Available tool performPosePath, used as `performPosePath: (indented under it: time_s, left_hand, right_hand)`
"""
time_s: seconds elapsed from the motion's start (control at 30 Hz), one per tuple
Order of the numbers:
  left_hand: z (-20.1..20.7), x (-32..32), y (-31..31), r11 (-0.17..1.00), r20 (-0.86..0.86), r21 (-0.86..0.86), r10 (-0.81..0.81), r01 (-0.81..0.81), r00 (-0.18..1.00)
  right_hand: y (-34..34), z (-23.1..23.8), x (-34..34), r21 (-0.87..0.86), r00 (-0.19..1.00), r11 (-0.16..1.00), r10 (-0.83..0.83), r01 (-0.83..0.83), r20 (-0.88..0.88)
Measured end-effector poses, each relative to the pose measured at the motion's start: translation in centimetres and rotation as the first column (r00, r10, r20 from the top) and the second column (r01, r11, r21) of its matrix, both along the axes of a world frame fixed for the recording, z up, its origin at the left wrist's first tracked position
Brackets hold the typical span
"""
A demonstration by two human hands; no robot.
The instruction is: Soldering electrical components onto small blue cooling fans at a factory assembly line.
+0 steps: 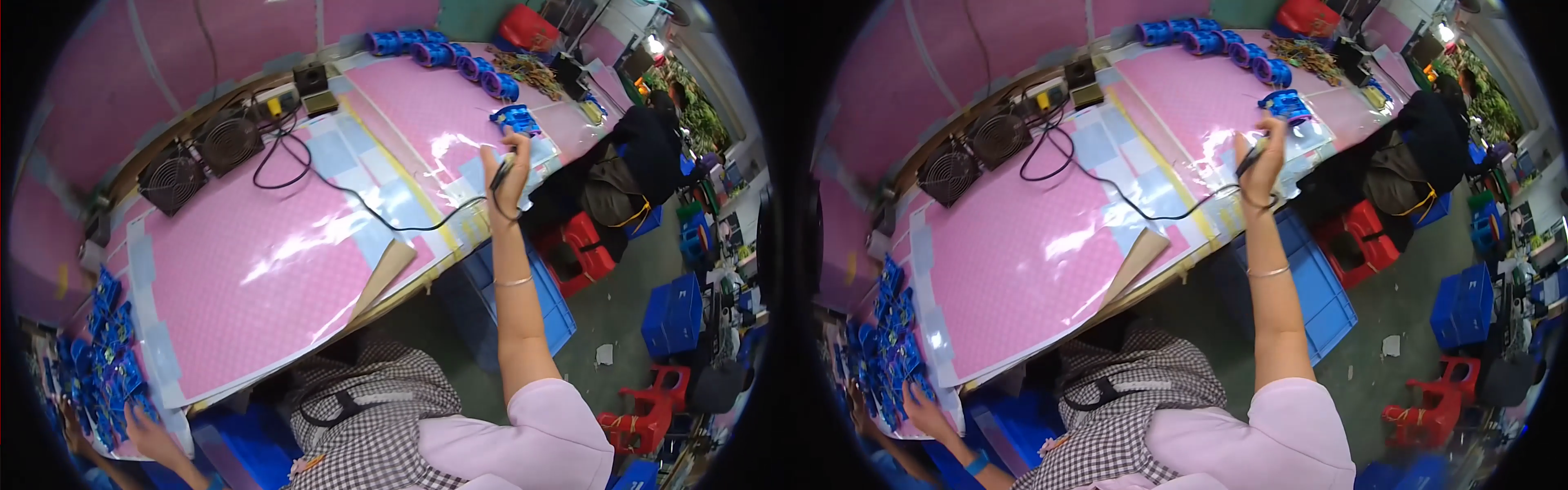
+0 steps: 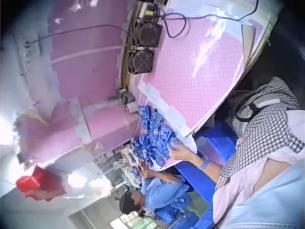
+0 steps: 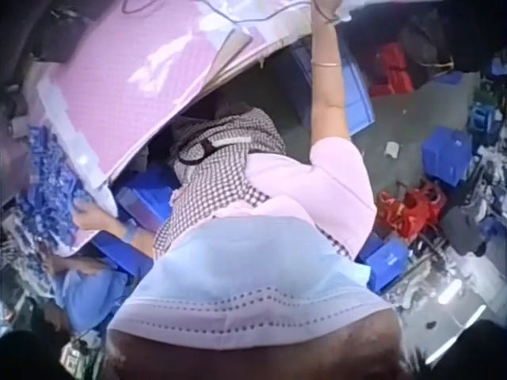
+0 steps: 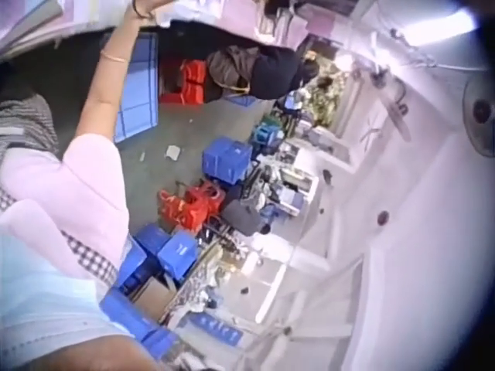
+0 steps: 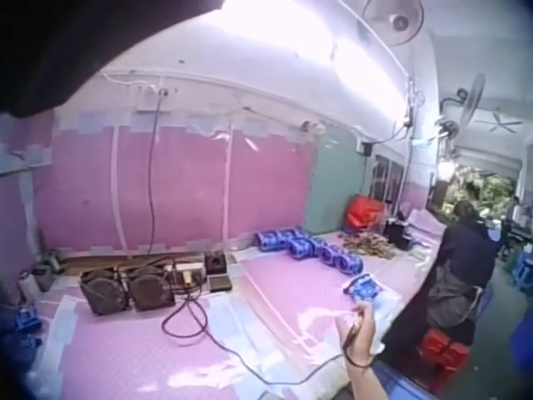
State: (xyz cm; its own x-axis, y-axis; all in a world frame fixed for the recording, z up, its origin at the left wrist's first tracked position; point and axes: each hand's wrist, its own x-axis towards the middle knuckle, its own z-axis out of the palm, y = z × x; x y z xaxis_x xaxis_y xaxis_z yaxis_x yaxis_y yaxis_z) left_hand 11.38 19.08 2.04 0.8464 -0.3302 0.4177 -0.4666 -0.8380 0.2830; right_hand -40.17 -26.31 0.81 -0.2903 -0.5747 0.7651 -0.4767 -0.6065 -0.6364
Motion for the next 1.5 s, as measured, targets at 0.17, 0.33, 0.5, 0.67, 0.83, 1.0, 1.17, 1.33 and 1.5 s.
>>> performPosePath:
  time_s: [0.17,0.33,0.5,0.67,0.83,1.0,1.17,1.33,1.5]
  left_hand:
    - [0.3,-1.1,-2.3,0.137,-0.270,-0.920,-0.901,-0.366,0.341]
    - [0.4,-5.5,-5.4,-0.068,0.082,-0.952,-0.996,-0.299,-0.035]
    - [-0.8,-8.4,-7.7,0.009,-0.004,-0.767,-1.000,-0.642,-0.009]
    - [0.0,-9.7,-9.3,0.105,-0.020,-0.705,-0.992,-0.702,-0.128]
    - [-1.1,-7.7,-6.8,0.073,0.014,-0.725,-0.993,-0.685,-0.121]
    - [-2.9,-7.5,-8.7,0.092,0.145,-0.591,-0.965,-0.801,-0.218]
    - [-3.3,-8.7,-10.3,0.161,0.035,-0.642,-0.970,-0.749,-0.239]
    - [-2.6,-12.9,-12.6,0.349,-0.358,-0.896,-0.934,-0.274,-0.020]
    - [-3.1,-15.5,-16.3,0.391,-0.322,-0.866,-0.913,0.311,0.251]
  right_hand:
    - [-7.9,-0.4,-12.0,0.085,0.945,0.942,-0.322,0.326,-0.059]
    - [-13.3,-3.8,-14.2,0.245,0.944,0.940,-0.167,0.240,-0.285]
    - [-13.5,-5.9,-11.1,0.186,0.963,0.958,-0.183,0.220,-0.196]
    - [-12.2,-2.2,-5.1,-0.085,0.936,0.984,-0.173,0.154,-0.307]
    - [-15.6,-3.5,-1.2,0.276,0.960,0.954,-0.039,0.118,-0.277]
    - [-23.4,-10.2,-10.1,-0.242,0.898,0.965,-0.196,0.105,-0.394]
    - [-18.3,-6.7,-1.3,0.098,0.909,0.908,0.413,-0.406,-0.056]
    - [-0.8,-1.7,14.5,0.321,0.814,0.807,0.561,-0.496,-0.152]
    - [12.1,-0.5,18.8,0.369,0.712,0.758,0.643,-0.538,-0.281]
